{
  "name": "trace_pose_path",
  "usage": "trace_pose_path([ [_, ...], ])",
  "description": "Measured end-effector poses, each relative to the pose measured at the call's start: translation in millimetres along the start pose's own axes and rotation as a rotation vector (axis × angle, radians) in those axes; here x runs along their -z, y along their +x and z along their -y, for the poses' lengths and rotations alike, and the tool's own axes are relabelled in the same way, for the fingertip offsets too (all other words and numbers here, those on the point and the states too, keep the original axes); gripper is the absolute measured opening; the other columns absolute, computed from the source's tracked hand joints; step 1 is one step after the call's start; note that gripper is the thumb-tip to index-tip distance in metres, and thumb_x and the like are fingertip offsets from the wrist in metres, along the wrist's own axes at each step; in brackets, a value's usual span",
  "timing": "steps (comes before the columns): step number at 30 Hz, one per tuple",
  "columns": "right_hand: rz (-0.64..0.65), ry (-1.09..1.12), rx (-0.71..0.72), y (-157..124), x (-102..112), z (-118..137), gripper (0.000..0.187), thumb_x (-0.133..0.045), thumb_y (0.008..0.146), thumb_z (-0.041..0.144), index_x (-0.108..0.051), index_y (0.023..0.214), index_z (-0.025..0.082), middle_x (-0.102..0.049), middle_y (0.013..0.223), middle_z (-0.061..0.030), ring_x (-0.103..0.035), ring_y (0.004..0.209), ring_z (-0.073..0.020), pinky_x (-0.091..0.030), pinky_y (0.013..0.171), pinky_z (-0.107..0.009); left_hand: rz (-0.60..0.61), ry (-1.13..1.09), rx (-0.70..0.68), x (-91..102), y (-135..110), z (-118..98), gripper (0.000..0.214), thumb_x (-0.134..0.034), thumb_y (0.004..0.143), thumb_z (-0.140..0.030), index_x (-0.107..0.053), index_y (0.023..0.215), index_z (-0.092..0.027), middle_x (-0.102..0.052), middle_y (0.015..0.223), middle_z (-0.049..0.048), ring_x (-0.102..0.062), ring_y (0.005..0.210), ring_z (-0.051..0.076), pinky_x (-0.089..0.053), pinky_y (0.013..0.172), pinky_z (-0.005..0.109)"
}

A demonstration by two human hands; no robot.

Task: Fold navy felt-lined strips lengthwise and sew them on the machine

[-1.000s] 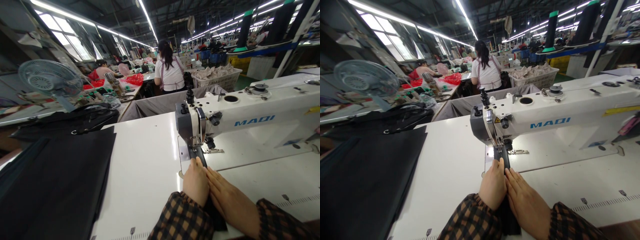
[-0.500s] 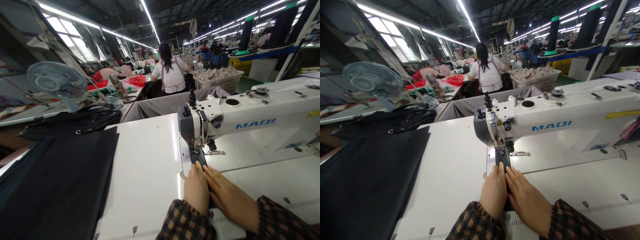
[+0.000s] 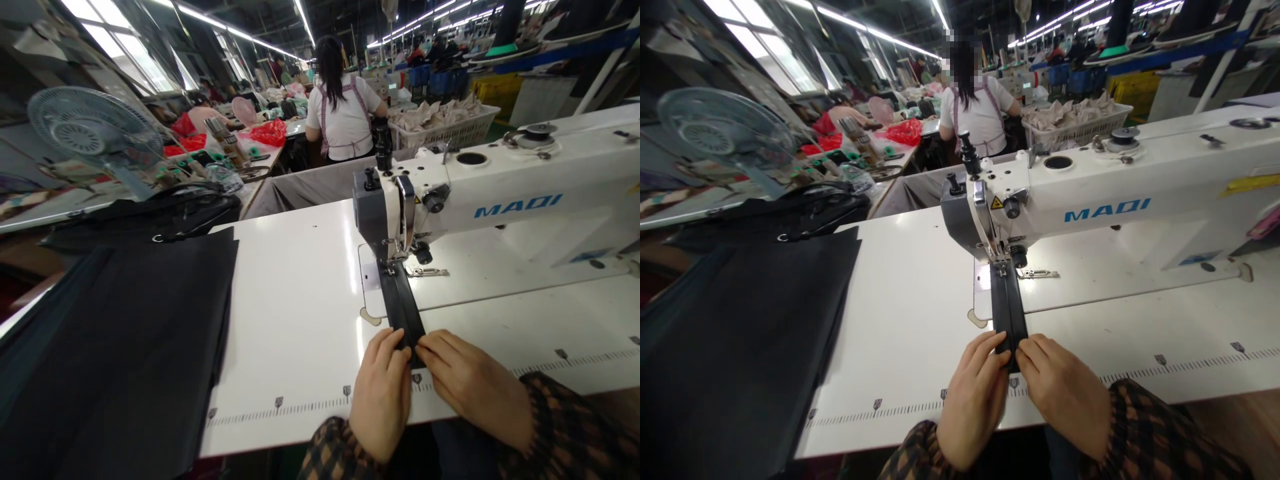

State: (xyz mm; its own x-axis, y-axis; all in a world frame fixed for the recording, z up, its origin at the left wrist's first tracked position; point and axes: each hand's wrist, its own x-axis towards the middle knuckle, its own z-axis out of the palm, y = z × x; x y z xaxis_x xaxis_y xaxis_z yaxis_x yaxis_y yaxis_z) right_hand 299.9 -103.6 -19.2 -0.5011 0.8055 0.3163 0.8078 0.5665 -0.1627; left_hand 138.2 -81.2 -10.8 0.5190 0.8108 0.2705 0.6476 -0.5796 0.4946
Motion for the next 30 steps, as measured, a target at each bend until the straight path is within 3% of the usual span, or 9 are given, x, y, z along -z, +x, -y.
trace_pose_path([
  [5, -0.108, -0.03, 0.139, -2, -5, -10, 0.021, -0.039, 0.083, 0.005, -0.058, 0.092, 0.007, -0.055, 0.089, -0.0109, -0.051, 0.085, -0.0215, -0.047, 0.074, -0.036, 0.078, 0.009, -0.081, 7.7, 2, 5, 0.022, -0.038, 0.083, -0.008, -0.055, 0.095, -0.015, -0.051, 0.118, 0.0077, -0.036, 0.118, 0.021, -0.038, 0.098, 0.04],
  [9, -0.076, 0.038, 0.23, -2, -5, -18, 0.022, -0.037, 0.085, 0.007, -0.057, 0.094, 0.005, -0.055, 0.085, -0.0102, -0.05, 0.082, -0.0201, -0.047, 0.072, -0.034, 0.112, 0.033, -0.104, 12.9, 4, 6, 0.02, -0.038, 0.083, -0.01, -0.055, 0.09, -0.016, -0.051, 0.116, 0.0076, -0.038, 0.116, 0.022, -0.039, 0.095, 0.038],
  [13, -0.024, 0.14, 0.195, -1, -1, -20, 0.022, -0.036, 0.086, 0.008, -0.057, 0.092, 0.008, -0.054, 0.081, -0.0079, -0.05, 0.079, -0.0182, -0.046, 0.068, -0.032, 0.149, 0.179, -0.201, 16.4, 10, 2, 0.017, -0.039, 0.084, -0.012, -0.055, 0.088, -0.015, -0.056, 0.103, 0.0078, -0.046, 0.104, 0.021, -0.044, 0.088, 0.037],
  [16, -0.003, 0.255, 0.13, 0, 2, -20, 0.024, -0.035, 0.086, 0.009, -0.056, 0.096, 0.012, -0.054, 0.083, -0.0065, -0.05, 0.08, -0.017, -0.046, 0.069, -0.031, 0.25, 0.224, -0.262, 12.5, 6, -6, 0.018, -0.037, 0.084, -0.011, -0.054, 0.081, -0.017, -0.058, 0.085, 0.005, -0.053, 0.086, 0.018, -0.048, 0.075, 0.034],
  [20, 0.018, 0.248, 0.061, 3, 3, -18, 0.029, -0.034, 0.085, 0.011, -0.051, 0.109, 0.012, -0.054, 0.088, -0.0083, -0.05, 0.083, -0.0181, -0.047, 0.07, -0.033, 0.331, 0.144, -0.095, 1.9, -12, -13, 0.017, -0.039, 0.076, -0.009, -0.053, 0.079, -0.019, -0.058, 0.074, 0.0034, -0.057, 0.07, 0.017, -0.05, 0.063, 0.028],
  [24, 0.041, 0.22, 0.09, 6, 2, -15, 0.027, -0.033, 0.085, 0.01, -0.053, 0.104, 0.01, -0.053, 0.086, -0.0085, -0.049, 0.08, -0.0182, -0.046, 0.067, -0.032, 0.367, -0.093, -0.18, 14.4, -12, -8, 0.023, -0.035, 0.08, -0.009, -0.054, 0.084, -0.021, -0.062, 0.088, 0.0024, -0.059, 0.079, 0.014, -0.05, 0.069, 0.022],
  [27, 0.003, 0.17, 0.142, 6, 0, -14, 0.026, -0.031, 0.086, 0.009, -0.056, 0.093, 0.01, -0.052, 0.079, -0.0072, -0.049, 0.075, -0.0165, -0.045, 0.064, -0.03, 0.287, -0.243, -0.183, 32.0, 14, 7, 0.029, -0.03, 0.084, -0.008, -0.053, 0.095, -0.022, -0.059, 0.104, 0.0011, -0.055, 0.095, 0.009, -0.046, 0.083, 0.019],
  [30, -0.019, 0.12, 0.15, 5, 0, -13, 0.029, -0.028, 0.086, 0.006, -0.056, 0.096, 0.009, -0.052, 0.078, -0.0073, -0.05, 0.075, -0.0159, -0.044, 0.064, -0.029, 0.171, -0.12, -0.139, 34.7, 46, 27, 0.028, -0.037, 0.085, -0.014, -0.049, 0.109, -0.019, -0.051, 0.12, 0.0055, -0.046, 0.111, 0.013, -0.04, 0.095, 0.027],
])
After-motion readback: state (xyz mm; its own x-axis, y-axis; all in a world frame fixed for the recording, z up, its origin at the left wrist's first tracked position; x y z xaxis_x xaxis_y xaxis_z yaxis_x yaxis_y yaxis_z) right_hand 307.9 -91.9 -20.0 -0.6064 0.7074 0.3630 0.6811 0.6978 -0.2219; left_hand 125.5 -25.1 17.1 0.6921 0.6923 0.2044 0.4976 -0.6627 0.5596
